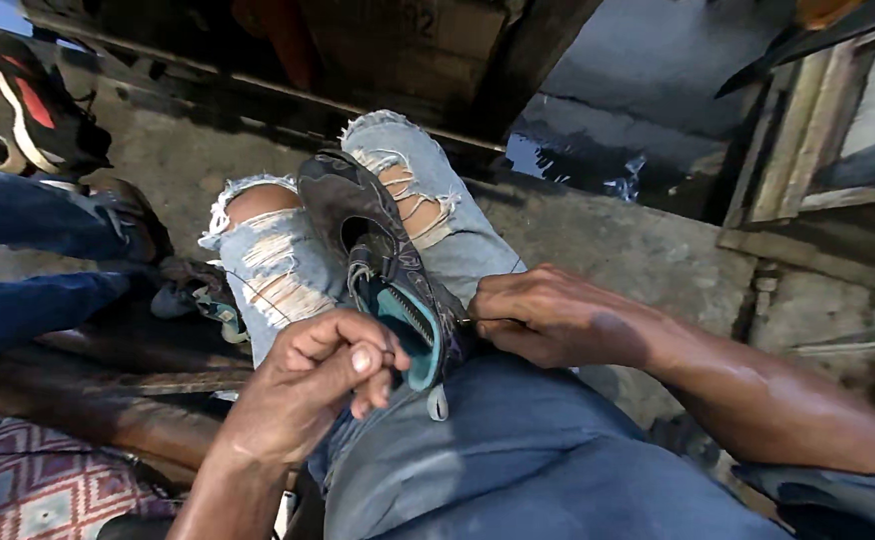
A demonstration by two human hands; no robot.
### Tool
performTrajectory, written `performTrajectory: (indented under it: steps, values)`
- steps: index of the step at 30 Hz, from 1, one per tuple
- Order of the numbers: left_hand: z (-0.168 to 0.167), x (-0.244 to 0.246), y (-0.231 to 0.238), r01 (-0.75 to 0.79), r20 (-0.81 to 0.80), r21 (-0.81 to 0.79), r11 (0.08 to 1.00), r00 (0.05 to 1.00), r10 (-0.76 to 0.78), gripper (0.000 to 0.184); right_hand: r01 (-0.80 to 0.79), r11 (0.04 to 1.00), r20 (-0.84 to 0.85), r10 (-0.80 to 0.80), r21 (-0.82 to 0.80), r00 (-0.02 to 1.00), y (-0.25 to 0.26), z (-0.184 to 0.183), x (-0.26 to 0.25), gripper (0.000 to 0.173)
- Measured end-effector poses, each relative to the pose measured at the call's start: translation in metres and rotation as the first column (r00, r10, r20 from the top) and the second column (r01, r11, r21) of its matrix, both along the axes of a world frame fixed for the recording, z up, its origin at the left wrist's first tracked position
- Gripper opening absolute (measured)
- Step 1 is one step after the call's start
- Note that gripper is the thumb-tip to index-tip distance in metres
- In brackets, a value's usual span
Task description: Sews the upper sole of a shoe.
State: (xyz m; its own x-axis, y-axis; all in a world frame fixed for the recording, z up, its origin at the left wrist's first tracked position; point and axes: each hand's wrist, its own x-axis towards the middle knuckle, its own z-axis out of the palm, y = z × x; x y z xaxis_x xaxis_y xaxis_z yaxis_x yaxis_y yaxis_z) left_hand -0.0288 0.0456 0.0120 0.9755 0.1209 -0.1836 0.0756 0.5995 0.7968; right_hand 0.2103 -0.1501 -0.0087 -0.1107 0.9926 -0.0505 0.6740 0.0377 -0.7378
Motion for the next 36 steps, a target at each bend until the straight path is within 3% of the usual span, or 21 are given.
performTrajectory:
  steps: [1, 3, 6, 8, 14, 17, 20, 23, 27, 31, 36]
  values:
    - [-0.003, 0.001, -0.003, -0.034, -0.080, 0.019, 0.999, 0.996, 0.035, 0.017, -0.001, 1.000, -0.003, 0.001, -0.002, 1.000, 0.000, 0.001, 0.000, 0.016]
    - [-0.005, 0.008, -0.014, -0.035, -0.281, 0.275, 0.961, 0.953, 0.115, 0.015, 0.001, 1.000, -0.013, -0.001, 0.007, 1.000, 0.001, 0.000, -0.001, 0.015]
    - [-0.009, 0.020, -0.031, 0.147, -0.368, 0.716, 0.682, 0.910, 0.190, 0.018, -0.001, 0.999, -0.024, 0.002, 0.042, 1.000, 0.002, -0.002, -0.004, 0.016]
    - [-0.015, 0.022, -0.038, 0.209, -0.362, 0.812, 0.545, 0.913, 0.189, 0.020, 0.001, 0.998, -0.021, 0.000, 0.059, 1.000, 0.002, -0.002, -0.007, 0.017]
    - [-0.017, 0.022, -0.034, 0.329, -0.448, 0.709, 0.624, 0.893, 0.037, 0.014, 0.051, 0.996, 0.016, -0.052, 0.071, 0.999, 0.001, -0.003, -0.014, 0.017]
    - [-0.016, 0.018, -0.036, 0.299, -0.431, 0.708, 0.640, 0.901, 0.056, 0.017, 0.096, 0.995, 0.005, -0.096, 0.036, 0.995, -0.003, -0.002, -0.018, 0.016]
    - [-0.016, 0.014, -0.051, 0.232, -0.348, 0.848, 0.476, 0.922, 0.170, 0.018, 0.110, 0.994, 0.039, -0.110, -0.017, 0.993, -0.005, 0.003, -0.018, 0.014]
    - [-0.013, 0.016, -0.060, 0.232, -0.279, 0.929, 0.288, 0.951, 0.134, 0.020, 0.035, 0.994, 0.133, -0.022, -0.100, 0.991, -0.004, 0.012, -0.015, 0.012]
    - [-0.008, 0.025, -0.060, 0.262, -0.277, 0.943, 0.206, 0.960, 0.048, 0.019, -0.004, 0.975, 0.154, 0.040, -0.224, 0.987, 0.006, 0.025, -0.017, 0.008]
    - [-0.016, 0.031, -0.055, 0.272, -0.291, 0.928, 0.255, 0.956, 0.041, 0.020, 0.173, 0.974, 0.025, -0.171, -0.146, 0.985, -0.004, 0.001, -0.016, 0.013]
    - [-0.019, 0.036, -0.059, 0.224, -0.264, 0.924, 0.311, 0.960, 0.095, 0.022, 0.428, 0.903, 0.053, -0.429, 0.032, 0.902, -0.027, -0.021, -0.024, 0.033]
